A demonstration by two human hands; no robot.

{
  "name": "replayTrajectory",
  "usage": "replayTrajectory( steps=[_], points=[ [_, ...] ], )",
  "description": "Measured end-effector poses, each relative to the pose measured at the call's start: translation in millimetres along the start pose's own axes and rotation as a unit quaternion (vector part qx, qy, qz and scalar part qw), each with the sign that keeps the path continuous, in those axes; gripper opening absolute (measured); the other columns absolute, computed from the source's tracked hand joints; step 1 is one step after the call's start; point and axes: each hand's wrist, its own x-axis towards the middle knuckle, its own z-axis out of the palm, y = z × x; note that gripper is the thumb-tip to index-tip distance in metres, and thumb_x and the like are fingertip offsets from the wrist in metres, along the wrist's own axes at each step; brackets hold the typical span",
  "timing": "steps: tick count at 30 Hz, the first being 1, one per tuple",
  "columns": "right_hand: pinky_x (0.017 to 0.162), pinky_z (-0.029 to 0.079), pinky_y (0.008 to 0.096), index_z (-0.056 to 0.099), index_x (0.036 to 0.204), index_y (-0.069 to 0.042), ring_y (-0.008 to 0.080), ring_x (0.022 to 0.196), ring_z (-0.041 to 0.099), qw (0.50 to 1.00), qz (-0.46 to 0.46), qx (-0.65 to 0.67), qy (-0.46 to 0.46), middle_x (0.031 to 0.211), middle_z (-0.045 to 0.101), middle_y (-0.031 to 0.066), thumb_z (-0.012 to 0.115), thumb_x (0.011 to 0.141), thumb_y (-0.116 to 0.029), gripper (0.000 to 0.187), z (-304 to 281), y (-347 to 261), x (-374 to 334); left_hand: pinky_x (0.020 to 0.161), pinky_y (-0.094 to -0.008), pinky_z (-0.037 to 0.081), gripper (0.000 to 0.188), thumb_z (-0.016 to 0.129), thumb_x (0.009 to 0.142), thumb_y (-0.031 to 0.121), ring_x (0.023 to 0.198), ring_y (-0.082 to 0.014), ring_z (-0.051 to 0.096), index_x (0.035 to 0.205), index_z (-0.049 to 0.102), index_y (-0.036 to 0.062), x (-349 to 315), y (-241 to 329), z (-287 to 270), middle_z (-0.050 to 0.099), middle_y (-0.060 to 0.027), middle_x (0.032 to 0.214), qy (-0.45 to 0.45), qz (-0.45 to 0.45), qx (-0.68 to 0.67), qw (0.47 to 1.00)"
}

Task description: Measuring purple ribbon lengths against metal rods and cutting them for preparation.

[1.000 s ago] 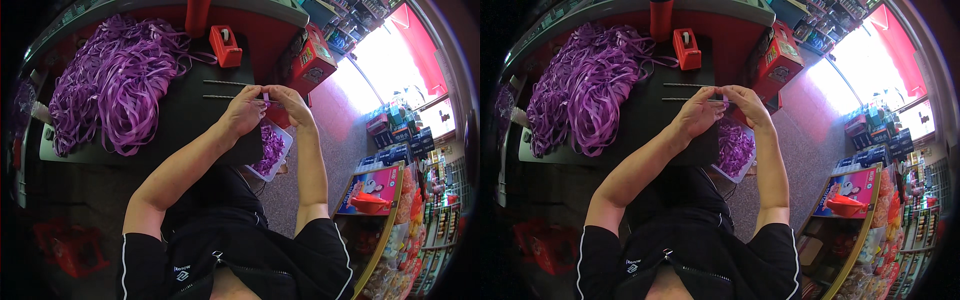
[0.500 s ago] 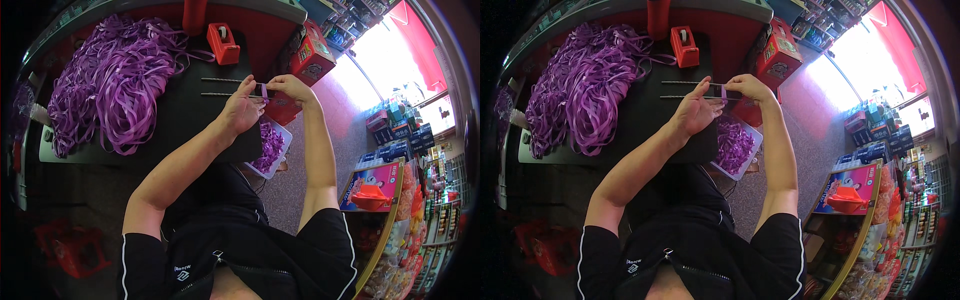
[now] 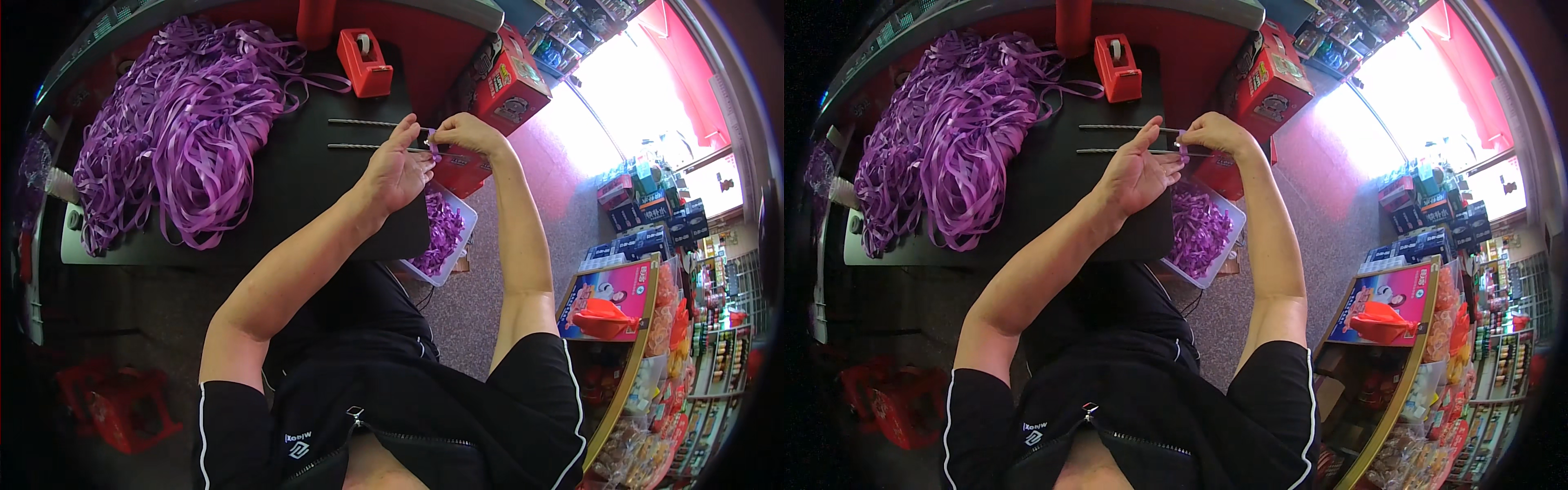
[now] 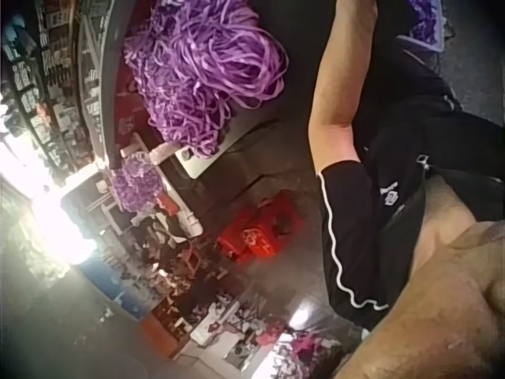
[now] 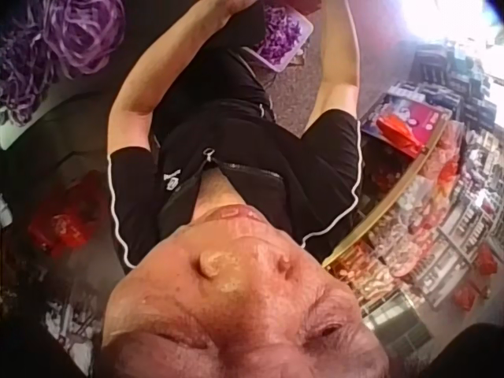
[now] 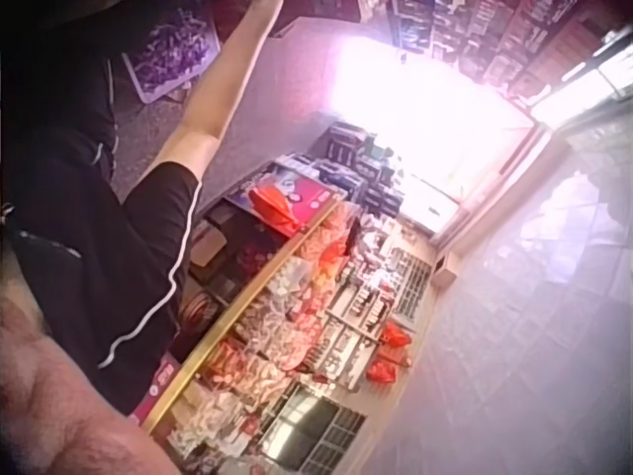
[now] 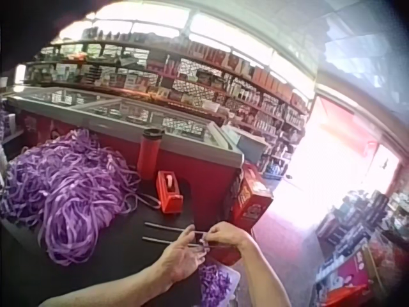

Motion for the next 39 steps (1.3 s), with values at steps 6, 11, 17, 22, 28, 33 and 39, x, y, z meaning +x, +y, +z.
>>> replayTrajectory(
  steps=[6, 11, 17, 22, 28, 33, 39],
  points=[
    [0.068, 0.049, 0.0355, 0.073, 0.084, -0.001, 0.0204, 0.069, 0.065, 0.996, 0.005, -0.070, 0.049, 0.073, 0.068, 0.0140, 0.072, 0.071, -0.035, 0.036, 6, -1, -5, 0.114, -0.0525, -0.007, 0.047, 0.049, 0.099, 0.031, 0.143, -0.0459, 0.001, 0.142, 0.032, 0.0304, -4, 0, 5, 0.007, -0.0374, 0.149, -0.006, 0.003, 0.003, 1.000],
    [0.069, 0.049, 0.0363, 0.072, 0.084, -0.001, 0.0225, 0.070, 0.066, 0.992, 0.054, -0.079, 0.088, 0.075, 0.068, 0.0165, 0.072, 0.071, -0.036, 0.038, 17, -8, -13, 0.114, -0.0531, -0.006, 0.048, 0.047, 0.099, 0.032, 0.142, -0.0468, 0.001, 0.144, 0.030, 0.0295, -4, 1, 6, 0.009, -0.0357, 0.150, 0.013, 0.002, 0.010, 1.000],
    [0.063, 0.045, 0.0276, 0.070, 0.094, -0.001, 0.0124, 0.069, 0.059, 0.995, 0.005, 0.073, 0.068, 0.079, 0.067, 0.0053, 0.067, 0.083, -0.037, 0.038, 21, 19, -20, 0.114, -0.0528, -0.006, 0.049, 0.047, 0.099, 0.033, 0.143, -0.0457, 0.005, 0.145, 0.029, 0.0280, -4, -1, 3, 0.010, -0.0365, 0.149, -0.025, 0.016, 0.017, 0.999],
    [0.073, 0.047, 0.0297, 0.067, 0.108, -0.002, 0.0138, 0.083, 0.060, 0.914, 0.073, 0.386, 0.099, 0.094, 0.068, 0.0043, 0.062, 0.090, -0.033, 0.036, 32, 57, -23, 0.114, -0.0521, -0.006, 0.052, 0.048, 0.099, 0.033, 0.143, -0.0445, 0.006, 0.146, 0.026, 0.0276, -2, 1, 2, 0.007, -0.0374, 0.149, -0.004, -0.005, 0.007, 1.000],
    [0.074, 0.053, 0.0343, 0.060, 0.116, -0.004, 0.0190, 0.086, 0.065, 0.761, -0.064, 0.646, 0.010, 0.094, 0.067, 0.0084, 0.055, 0.094, -0.026, 0.032, 114, 91, 12, 0.115, -0.0511, -0.005, 0.056, 0.048, 0.099, 0.034, 0.143, -0.0448, 0.002, 0.148, 0.022, 0.0258, -6, 3, 5, -0.002, -0.0384, 0.149, -0.001, -0.008, 0.012, 1.000],
    [0.076, 0.056, 0.0369, 0.056, 0.120, -0.004, 0.0224, 0.086, 0.067, 0.557, -0.137, 0.811, -0.118, 0.095, 0.067, 0.0129, 0.057, 0.092, -0.017, 0.031, 132, 79, 23, 0.115, -0.0514, -0.004, 0.057, 0.047, 0.100, 0.033, 0.143, -0.0454, -0.001, 0.149, 0.021, 0.0238, -8, 3, 5, -0.004, -0.0388, 0.149, -0.008, -0.002, 0.014, 1.000],
    [0.080, 0.056, 0.0380, 0.060, 0.114, -0.003, 0.0253, 0.088, 0.067, 0.489, -0.099, 0.853, -0.152, 0.098, 0.067, 0.0150, 0.056, 0.093, -0.017, 0.025, 139, 88, 31, 0.116, -0.0500, -0.002, 0.055, 0.047, 0.100, 0.031, 0.143, -0.0459, 0.000, 0.148, 0.023, 0.0226, -9, 2, 7, -0.004, -0.0395, 0.149, 0.001, -0.006, 0.010, 1.000]
  ],
)
